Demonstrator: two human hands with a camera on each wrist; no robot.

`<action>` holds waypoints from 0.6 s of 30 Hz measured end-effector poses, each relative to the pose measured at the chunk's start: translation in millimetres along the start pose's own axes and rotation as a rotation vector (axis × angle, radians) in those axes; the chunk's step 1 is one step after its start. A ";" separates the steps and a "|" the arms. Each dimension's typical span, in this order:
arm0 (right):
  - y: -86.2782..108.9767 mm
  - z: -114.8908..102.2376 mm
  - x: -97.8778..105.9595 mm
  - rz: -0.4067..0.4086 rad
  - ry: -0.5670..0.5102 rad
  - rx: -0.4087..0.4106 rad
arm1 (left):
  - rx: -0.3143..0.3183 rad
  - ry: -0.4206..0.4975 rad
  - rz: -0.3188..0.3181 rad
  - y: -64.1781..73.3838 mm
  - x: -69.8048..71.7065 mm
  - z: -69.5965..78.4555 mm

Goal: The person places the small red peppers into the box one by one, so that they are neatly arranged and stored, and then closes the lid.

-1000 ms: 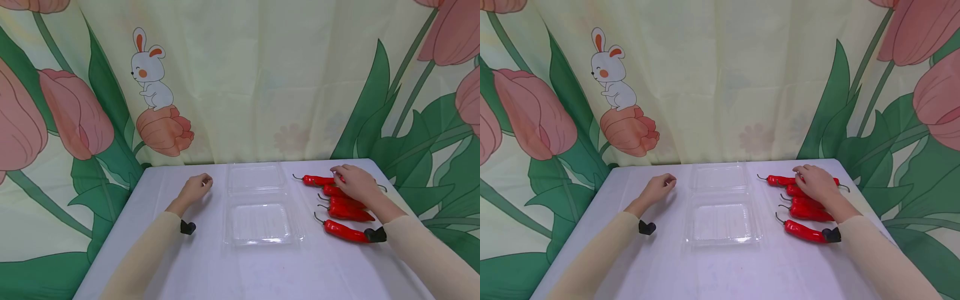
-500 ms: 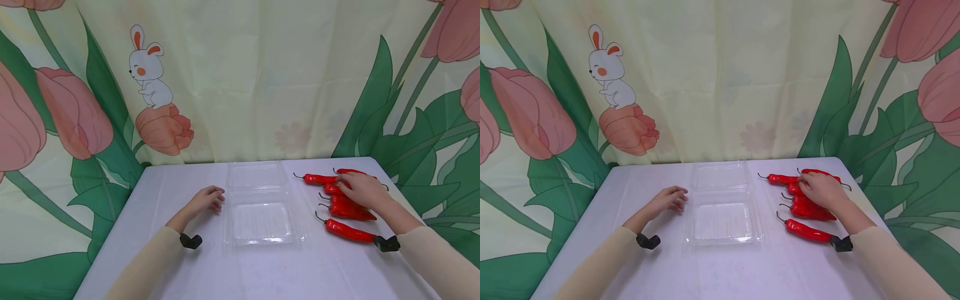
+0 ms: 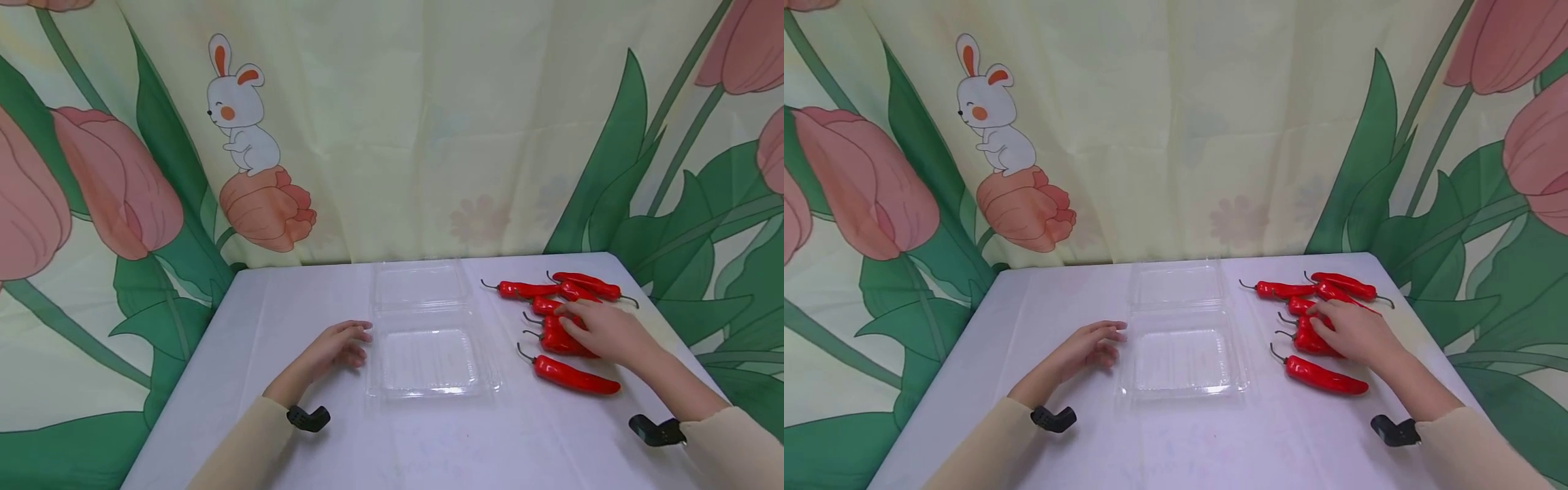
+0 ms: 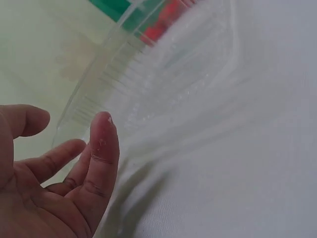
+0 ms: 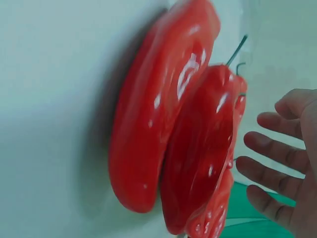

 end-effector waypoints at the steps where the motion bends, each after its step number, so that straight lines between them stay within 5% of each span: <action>1: 3.5 -1.6 0.4 0.002 -0.013 -0.003 | 0.009 0.006 0.003 1.1 -0.3 -0.9; 9: 25.5 -9.9 -3.6 -0.065 -0.116 -0.031 | 0.000 0.124 0.007 14.9 -2.3 -3.7; 18: 45.8 4.4 -25.0 -0.188 -0.200 -0.065 | -0.019 0.217 -0.108 32.6 -18.0 -10.4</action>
Point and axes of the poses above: each hand's wrist, its own y-axis away from the middle knuckle, its own x-axis out of the back of the hand, z = x × y, the point moved 7 cm from there along -y, towards the middle knuckle, and after that the axes turned 4 degrees about -x, right-handed, at the moved point
